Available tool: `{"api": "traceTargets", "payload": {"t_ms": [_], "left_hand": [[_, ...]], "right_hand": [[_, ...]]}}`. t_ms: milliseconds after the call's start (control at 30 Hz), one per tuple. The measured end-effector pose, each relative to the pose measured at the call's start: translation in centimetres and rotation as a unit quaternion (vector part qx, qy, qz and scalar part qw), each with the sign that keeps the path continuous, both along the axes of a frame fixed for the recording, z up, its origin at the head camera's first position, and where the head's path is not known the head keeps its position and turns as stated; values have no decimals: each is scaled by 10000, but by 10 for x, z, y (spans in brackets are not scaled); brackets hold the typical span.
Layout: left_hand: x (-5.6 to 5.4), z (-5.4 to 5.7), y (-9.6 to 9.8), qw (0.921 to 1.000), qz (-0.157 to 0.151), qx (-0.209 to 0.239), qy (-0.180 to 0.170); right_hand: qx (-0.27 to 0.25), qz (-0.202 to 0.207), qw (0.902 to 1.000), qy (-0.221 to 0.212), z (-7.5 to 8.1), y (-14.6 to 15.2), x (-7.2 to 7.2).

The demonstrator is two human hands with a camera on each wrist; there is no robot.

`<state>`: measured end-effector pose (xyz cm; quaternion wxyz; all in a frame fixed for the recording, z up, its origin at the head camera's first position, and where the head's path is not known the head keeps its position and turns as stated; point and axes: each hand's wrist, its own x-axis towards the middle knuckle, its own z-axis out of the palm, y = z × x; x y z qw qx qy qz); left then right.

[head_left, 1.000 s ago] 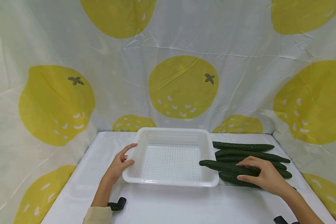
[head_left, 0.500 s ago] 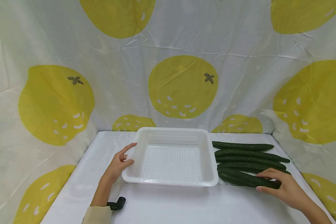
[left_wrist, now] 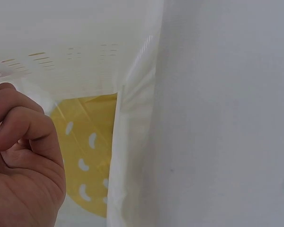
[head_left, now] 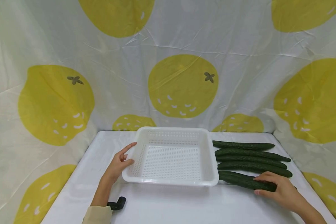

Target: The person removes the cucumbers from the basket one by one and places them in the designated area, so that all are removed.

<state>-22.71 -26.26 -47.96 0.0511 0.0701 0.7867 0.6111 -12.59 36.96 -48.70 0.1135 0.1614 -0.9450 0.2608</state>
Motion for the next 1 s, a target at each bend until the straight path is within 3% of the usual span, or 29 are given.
{"api": "traceTargets", "payload": {"t_ms": [300, 700, 1000], "left_hand": [[3, 3, 2, 9999, -62, 51, -65], [-1, 0, 2, 9997, -139, 194, -102], [-4, 3, -6, 9997, -219, 13, -97]], "right_hand": [[382, 88, 9990, 192, -7, -3, -4], [120, 290, 9989, 347, -14, 3, -10], [-99, 83, 9999, -84, -18, -1, -6]]}}
